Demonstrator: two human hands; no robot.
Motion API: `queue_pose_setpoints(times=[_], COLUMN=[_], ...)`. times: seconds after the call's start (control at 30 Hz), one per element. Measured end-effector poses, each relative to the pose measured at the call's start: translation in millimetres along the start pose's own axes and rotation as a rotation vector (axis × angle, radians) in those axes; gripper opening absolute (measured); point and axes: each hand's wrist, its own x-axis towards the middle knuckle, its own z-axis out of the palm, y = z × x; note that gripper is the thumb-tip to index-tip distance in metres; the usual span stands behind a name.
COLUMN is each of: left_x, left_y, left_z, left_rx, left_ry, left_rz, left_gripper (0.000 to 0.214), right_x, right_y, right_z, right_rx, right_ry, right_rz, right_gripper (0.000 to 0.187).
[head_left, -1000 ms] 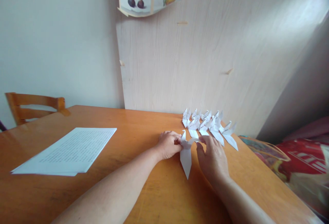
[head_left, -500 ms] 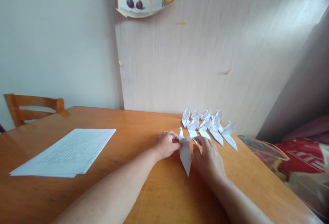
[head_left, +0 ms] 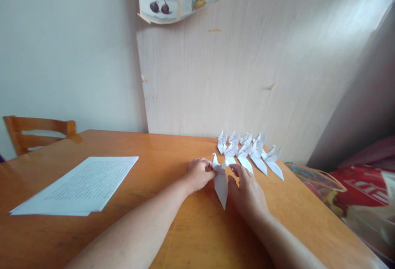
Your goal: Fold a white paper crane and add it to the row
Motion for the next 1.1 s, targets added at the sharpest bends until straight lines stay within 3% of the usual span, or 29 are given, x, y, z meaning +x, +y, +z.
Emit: queue_pose_setpoints(times=[0.33, 0.57, 0.67, 0.83, 0.9, 1.1], left_x=[-0.3, 0.1, -0.3, -2.4, -3.3, -3.8], left_y=[-0.3, -0.9, -0.6, 2.3, 3.6, 3.4], left_z=[0.1, 0.0, 0.0, -0.4, -0.8, -0.8], left_rx=[0.098, 0.118, 0.129, 0.187, 0.216, 0.186], left_ry=[0.066, 0.063, 0.065, 0.057, 0.055, 0.084], left_rz=[0.018, 0.029, 0.028, 0.049, 0.060, 0.084], left_gripper=[0.013, 0.013, 0.011, 0.008, 0.009, 0.009], right_x=[1.1, 1.8, 1.5, 0.0, -0.7, -1.0], right_y=[1.8, 8.9, 6.4, -3.1, -4.7, 2.1], right_z=[-0.6, 5.3, 3.5, -2.4, -2.5, 3.5], right_rx=[0.058, 0.101, 0.084, 0.022, -0.028, -0.175], right_ry=[0.057, 0.042, 0.054, 0.109, 0.087, 0.029], right_rz=[0.110, 0.147, 0.078, -0.230, -0.292, -0.166], right_gripper=[0.058, 0.056, 0.055, 0.068, 0.071, 0.075])
